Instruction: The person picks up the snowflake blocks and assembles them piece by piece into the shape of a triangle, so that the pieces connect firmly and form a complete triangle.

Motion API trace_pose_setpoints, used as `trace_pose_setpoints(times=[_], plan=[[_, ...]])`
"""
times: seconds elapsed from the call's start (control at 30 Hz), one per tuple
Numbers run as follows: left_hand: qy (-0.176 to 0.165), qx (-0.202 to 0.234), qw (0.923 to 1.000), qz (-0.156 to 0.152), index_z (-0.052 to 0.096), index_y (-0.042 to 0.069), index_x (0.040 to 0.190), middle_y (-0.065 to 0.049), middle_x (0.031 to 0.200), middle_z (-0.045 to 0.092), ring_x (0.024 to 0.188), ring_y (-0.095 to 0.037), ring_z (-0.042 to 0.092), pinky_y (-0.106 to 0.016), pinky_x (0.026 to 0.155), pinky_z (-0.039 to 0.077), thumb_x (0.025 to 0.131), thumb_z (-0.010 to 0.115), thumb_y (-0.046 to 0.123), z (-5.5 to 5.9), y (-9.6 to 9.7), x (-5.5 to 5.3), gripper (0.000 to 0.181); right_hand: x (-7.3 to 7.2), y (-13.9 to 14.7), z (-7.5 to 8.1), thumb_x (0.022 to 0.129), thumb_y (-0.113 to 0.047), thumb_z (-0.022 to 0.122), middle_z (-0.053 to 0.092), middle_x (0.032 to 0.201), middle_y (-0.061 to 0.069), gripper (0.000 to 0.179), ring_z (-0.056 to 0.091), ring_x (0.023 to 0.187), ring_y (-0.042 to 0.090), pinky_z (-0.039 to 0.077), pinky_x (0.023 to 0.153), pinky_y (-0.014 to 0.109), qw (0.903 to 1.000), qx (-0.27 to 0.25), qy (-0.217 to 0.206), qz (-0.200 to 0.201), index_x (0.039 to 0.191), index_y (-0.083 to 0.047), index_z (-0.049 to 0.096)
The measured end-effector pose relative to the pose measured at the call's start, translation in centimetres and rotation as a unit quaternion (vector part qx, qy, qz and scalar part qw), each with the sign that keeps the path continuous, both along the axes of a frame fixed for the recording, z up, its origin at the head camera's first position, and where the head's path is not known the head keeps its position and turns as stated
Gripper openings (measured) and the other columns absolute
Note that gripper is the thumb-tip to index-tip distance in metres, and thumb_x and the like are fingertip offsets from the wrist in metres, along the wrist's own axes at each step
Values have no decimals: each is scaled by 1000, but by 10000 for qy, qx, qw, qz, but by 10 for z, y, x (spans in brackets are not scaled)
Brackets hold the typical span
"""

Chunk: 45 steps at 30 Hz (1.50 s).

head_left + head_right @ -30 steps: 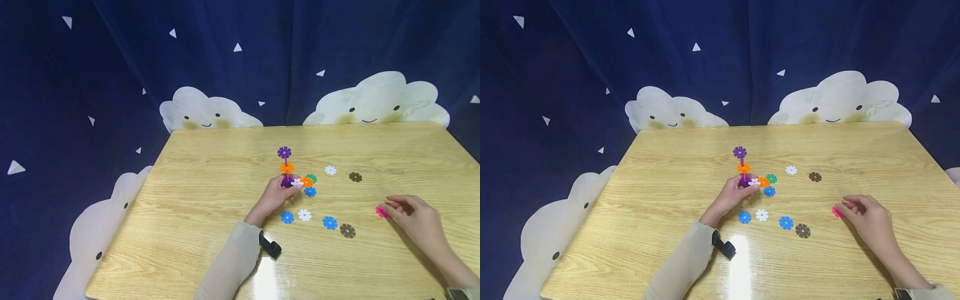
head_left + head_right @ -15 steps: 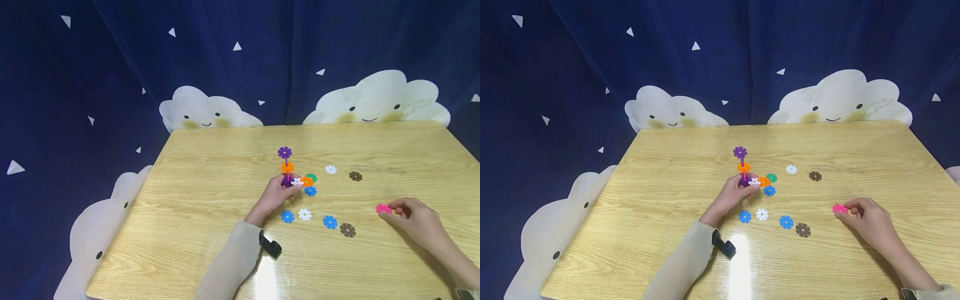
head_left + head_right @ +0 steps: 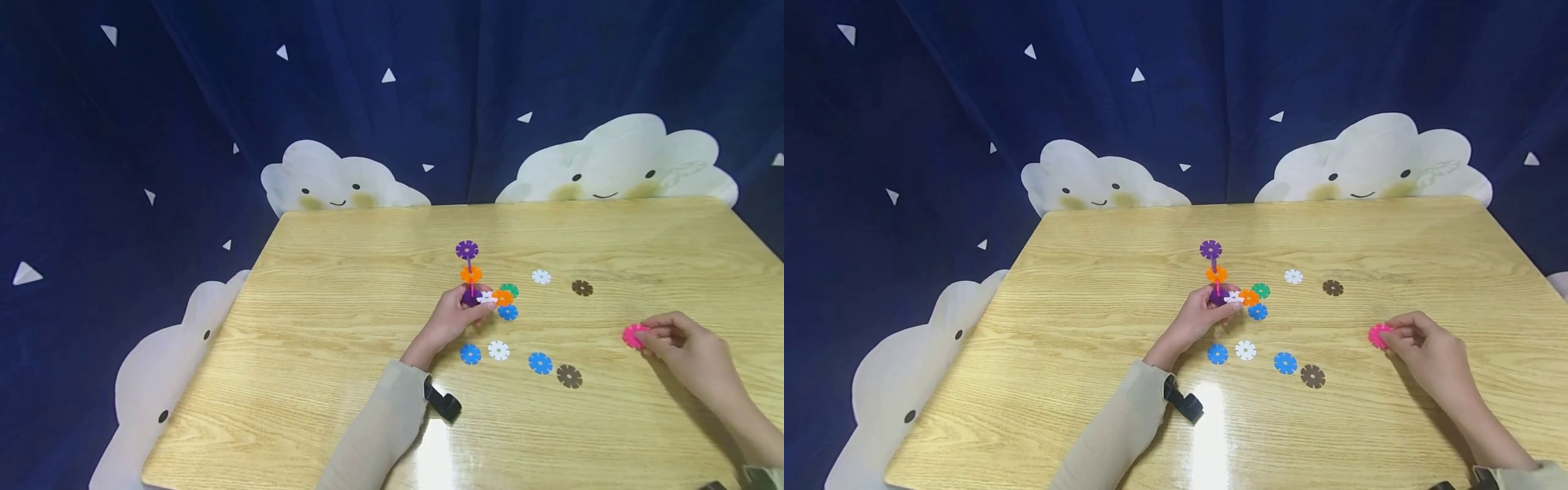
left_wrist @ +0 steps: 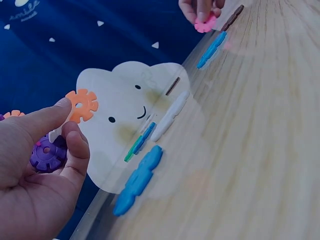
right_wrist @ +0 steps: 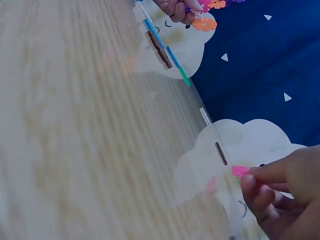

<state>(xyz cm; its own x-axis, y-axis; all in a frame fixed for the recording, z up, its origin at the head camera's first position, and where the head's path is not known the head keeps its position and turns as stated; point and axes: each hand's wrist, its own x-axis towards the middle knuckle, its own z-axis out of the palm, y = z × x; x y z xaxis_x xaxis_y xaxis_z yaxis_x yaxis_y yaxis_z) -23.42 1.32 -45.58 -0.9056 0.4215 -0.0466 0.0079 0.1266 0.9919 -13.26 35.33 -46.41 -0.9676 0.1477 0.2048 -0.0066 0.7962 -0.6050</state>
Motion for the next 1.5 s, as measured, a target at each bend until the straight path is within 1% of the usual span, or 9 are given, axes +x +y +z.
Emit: trace_pose_setpoints(times=[0.1,0.2,0.37,0.53,0.7,0.8,1.03,1.23,1.5], plan=[[-8,8,10000,-24,62,5,120,-5,71,58,64,-17,51,-19,53,35,92,68,18,1,0,0,32,0,0,2,96,-23,63,60,70,-26,32,55,56,-8,45,47,18,9991,-307,-221,-189,115,3,63],[-12,-19,10000,-53,63,6,120,-5,71,59,63,-15,52,-18,52,35,91,69,18,1,0,-1,32,0,0,4,97,-33,61,56,69,-36,39,56,56,-3,44,47,20,9960,-671,-454,-371,117,0,63],[-15,-31,10000,-67,63,6,119,1,69,58,62,-13,52,-18,54,37,91,69,18,-1,0,-1,31,-2,-4,6,95,-41,62,59,69,-35,42,56,59,-1,43,55,21,9893,-1064,-753,-654,117,-5,65],[-19,-26,10000,-74,62,6,119,2,69,57,62,-13,52,-18,54,37,91,69,18,-1,0,0,31,-4,-10,9,90,-42,68,62,69,-33,20,56,62,-1,40,59,18,9820,-1504,-836,-779,102,-25,71],[-2,-38,10000,-63,63,6,119,2,69,58,62,-13,52,-18,54,38,91,69,18,0,0,0,31,-7,-18,11,89,-34,72,65,69,-32,8,59,61,-4,43,60,10,9733,-2075,-691,-700,96,-28,73],[20,-76,10000,-53,63,6,119,2,69,57,62,-12,52,-18,54,37,91,69,18,0,0,0,31,-11,-25,13,89,-30,72,67,68,-29,3,61,58,-3,45,56,11,9646,-2468,-684,-636,89,-33,71],[62,-87,9999,-53,63,7,118,-1,69,58,61,-12,52,-18,55,38,91,69,17,-1,1,1,30,-17,-41,17,88,-23,74,72,71,-20,10,66,57,3,52,55,15,9371,-3375,-798,-389,86,-32,71],[102,-115,9999,-72,63,7,118,-7,71,59,61,-13,52,-18,54,38,91,70,18,-2,1,1,31,-22,-58,19,87,-20,75,73,74,-16,7,66,57,4,54,56,17,9183,-3873,-795,-210,87,-26,72],[137,-220,9996,-108,63,8,118,-6,71,60,62,-12,52,-18,52,36,91,70,19,-1,0,1,30,-30,-85,16,86,-7,74,76,77,-5,8,69,61,6,56,58,18,8616,-5030,-626,269,88,-15,73]])
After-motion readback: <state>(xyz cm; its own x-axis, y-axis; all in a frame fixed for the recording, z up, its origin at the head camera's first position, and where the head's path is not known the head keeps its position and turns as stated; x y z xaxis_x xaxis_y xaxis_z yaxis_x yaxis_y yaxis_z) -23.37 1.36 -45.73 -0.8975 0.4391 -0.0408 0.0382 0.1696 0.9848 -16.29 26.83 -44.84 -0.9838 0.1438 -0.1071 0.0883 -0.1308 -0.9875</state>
